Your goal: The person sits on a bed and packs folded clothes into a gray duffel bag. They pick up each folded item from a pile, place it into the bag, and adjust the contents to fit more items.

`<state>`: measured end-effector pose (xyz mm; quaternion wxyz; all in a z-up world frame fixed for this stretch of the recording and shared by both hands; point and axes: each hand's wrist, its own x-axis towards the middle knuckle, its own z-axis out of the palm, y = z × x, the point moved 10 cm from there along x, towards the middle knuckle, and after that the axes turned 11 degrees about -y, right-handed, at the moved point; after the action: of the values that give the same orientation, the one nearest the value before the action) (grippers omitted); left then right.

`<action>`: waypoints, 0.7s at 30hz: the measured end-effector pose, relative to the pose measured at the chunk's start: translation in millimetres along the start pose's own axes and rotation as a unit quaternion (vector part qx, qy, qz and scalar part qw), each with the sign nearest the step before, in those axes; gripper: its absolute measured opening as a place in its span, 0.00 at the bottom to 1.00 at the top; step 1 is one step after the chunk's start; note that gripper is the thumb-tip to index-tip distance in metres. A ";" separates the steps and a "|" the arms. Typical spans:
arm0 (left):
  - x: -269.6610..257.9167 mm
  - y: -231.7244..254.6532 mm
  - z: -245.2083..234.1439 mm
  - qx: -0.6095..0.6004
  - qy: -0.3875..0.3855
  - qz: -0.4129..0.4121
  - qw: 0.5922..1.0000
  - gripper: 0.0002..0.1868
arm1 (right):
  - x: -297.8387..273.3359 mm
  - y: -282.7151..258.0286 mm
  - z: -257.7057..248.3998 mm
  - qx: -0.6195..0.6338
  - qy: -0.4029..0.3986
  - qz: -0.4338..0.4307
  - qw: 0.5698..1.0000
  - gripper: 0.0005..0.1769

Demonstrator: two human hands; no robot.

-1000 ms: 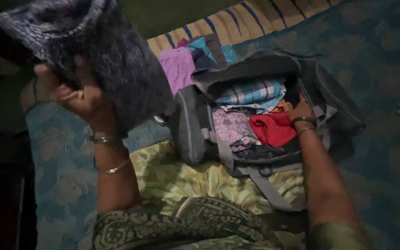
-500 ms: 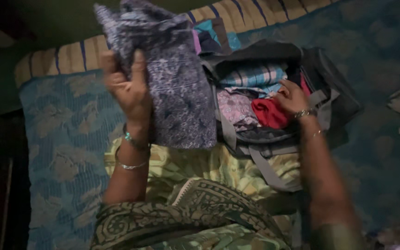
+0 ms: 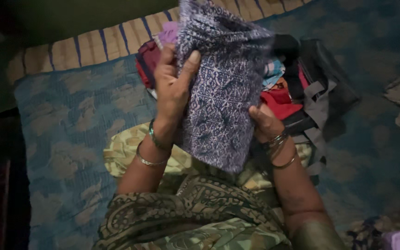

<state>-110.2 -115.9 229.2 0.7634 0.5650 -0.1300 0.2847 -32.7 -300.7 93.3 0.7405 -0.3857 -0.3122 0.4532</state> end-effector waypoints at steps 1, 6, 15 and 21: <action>-3.2 -18.5 -2.7 -0.070 0.011 -0.051 0.996 0.15 | 1.0 4.3 0.9 0.041 0.001 0.005 0.999 0.33; -47.6 -89.5 -8.5 -0.057 -0.027 -0.244 0.968 0.32 | -4.4 -6.2 -14.7 0.052 0.087 -0.011 0.995 0.26; -110.3 -146.7 -15.5 -0.006 -0.088 -0.340 0.936 0.41 | -12.6 -4.9 -44.3 0.022 0.096 0.000 0.995 0.13; -99.4 -129.8 -7.7 0.063 -0.074 -0.261 0.960 0.41 | -13.8 -14.2 -45.8 0.069 0.117 -0.044 0.990 0.17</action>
<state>-115.6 -163.2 72.6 0.7620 0.6461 -0.0160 0.0408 5.1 -330.6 80.7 0.8162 -0.3700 -0.2078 0.3921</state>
